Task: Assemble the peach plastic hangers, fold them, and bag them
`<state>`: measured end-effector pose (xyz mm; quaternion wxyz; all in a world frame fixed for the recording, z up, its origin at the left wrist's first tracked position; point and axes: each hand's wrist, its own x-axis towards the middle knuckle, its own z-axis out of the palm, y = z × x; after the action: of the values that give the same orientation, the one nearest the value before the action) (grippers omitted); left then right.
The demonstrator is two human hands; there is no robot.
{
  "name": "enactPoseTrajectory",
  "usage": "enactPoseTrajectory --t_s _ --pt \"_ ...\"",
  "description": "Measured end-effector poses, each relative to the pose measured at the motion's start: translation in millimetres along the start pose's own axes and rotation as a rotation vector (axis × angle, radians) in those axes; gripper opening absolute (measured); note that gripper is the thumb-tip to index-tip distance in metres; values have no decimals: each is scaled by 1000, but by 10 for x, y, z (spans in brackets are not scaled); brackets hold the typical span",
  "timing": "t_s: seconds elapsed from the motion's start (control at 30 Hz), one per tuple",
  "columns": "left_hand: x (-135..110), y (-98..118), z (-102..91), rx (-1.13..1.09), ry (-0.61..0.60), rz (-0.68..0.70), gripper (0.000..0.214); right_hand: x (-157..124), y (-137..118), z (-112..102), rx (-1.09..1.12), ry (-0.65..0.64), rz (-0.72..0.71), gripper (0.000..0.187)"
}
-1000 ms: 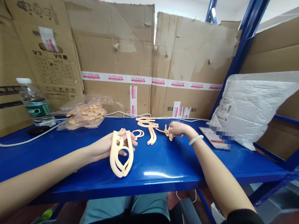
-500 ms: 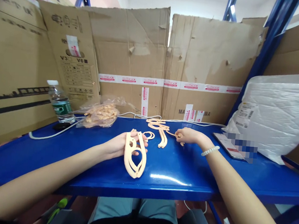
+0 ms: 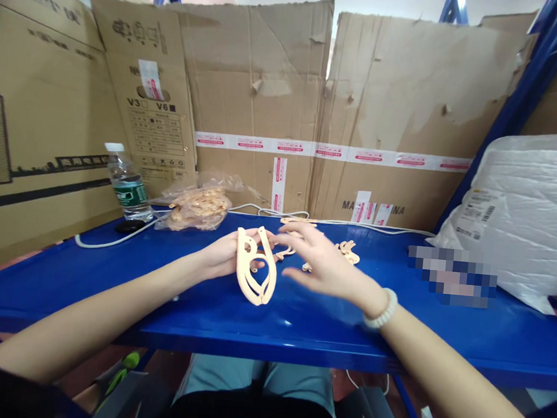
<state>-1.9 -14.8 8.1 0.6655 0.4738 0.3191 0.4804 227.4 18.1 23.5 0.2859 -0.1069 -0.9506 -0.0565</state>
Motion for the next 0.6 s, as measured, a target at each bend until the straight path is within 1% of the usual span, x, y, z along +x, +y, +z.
enactPoseTrajectory --t_s 0.07,0.13,0.17,0.23,0.3,0.37,0.4,0.47,0.5,0.53,0.6 --pt "-6 9 20 -19 47 4 16 57 -223 116 6 -64 -182 35" --pt "-9 13 46 -53 85 -17 20 68 -347 232 -34 -107 -277 20" --pt "-8 13 58 -69 97 -33 22 63 -372 282 -64 -109 -304 16" --pt "-1 5 75 -91 124 -72 24 52 -374 350 -123 -90 -328 20" --pt "5 -7 79 -123 188 -99 28 53 -354 372 -151 -81 -331 23" --pt "7 -18 74 -180 243 -112 40 67 -342 363 -156 -79 -313 23" --pt "4 -21 70 -213 247 -113 48 75 -342 355 -163 -76 -303 23" --pt "-8 -24 71 -257 216 -105 60 84 -343 348 -192 -70 -283 22" --pt "-17 -26 77 -257 198 -97 59 83 -342 352 -212 -66 -276 22" --pt "-27 -31 85 -239 187 -86 52 79 -338 359 -233 -61 -272 22" --pt "-44 -51 107 -165 181 -48 22 66 -322 384 -273 -51 -273 21"
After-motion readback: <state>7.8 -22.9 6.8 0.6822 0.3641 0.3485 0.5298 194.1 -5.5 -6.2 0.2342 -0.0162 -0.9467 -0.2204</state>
